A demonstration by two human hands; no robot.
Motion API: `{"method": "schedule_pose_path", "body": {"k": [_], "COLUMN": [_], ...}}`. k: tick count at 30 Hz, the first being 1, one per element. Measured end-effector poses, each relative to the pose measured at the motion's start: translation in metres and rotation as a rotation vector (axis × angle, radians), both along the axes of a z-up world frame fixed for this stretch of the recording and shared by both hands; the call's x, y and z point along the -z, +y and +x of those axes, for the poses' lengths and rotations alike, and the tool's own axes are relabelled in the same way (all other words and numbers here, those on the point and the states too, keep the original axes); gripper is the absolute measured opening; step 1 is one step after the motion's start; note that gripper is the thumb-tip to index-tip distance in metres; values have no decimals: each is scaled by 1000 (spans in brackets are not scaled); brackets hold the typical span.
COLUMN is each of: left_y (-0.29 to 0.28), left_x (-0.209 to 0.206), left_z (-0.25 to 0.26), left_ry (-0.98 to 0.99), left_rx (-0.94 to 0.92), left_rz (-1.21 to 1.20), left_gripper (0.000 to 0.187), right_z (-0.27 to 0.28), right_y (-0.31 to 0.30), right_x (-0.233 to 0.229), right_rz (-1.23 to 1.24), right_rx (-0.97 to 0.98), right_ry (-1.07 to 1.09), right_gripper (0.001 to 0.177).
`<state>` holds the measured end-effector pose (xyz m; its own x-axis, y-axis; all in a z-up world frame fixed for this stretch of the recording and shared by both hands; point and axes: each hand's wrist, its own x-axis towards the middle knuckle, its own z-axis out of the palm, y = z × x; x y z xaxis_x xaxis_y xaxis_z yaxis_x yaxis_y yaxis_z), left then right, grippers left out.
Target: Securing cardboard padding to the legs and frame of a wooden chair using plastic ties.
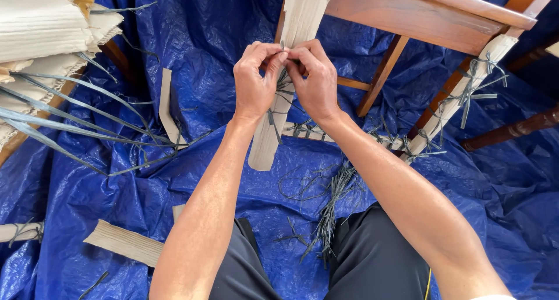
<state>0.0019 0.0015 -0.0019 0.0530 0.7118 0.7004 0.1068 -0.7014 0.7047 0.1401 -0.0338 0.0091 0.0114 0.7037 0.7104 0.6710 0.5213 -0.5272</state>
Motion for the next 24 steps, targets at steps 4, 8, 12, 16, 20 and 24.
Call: {"method": "schedule_pose_path", "body": {"k": [4, 8, 12, 16, 20, 24], "left_y": [3, 25, 37, 23, 2, -14], "left_x": [3, 26, 39, 24, 6, -11], "left_z": [2, 0, 3, 0, -8, -11], "left_ry": [-155, -268, -361, -300, -193, -32], "left_rx": [16, 8, 50, -22, -63, -70], "left_rz": [-80, -300, -433, -356, -140, 38], "left_gripper": [13, 18, 20, 19, 13, 5], "right_z": [0, -1, 0, 0, -6, -7], "right_y": [-1, -3, -1, 6, 10, 11], "right_x": [0, 1, 3, 4, -3, -7], "right_rz": [2, 18, -59, -124, -79, -65], "right_rx": [-31, -56, -137, -134, -88, -51], "right_ry": [33, 50, 133, 149, 114, 81], "right_gripper": [8, 5, 3, 5, 6, 7]}}
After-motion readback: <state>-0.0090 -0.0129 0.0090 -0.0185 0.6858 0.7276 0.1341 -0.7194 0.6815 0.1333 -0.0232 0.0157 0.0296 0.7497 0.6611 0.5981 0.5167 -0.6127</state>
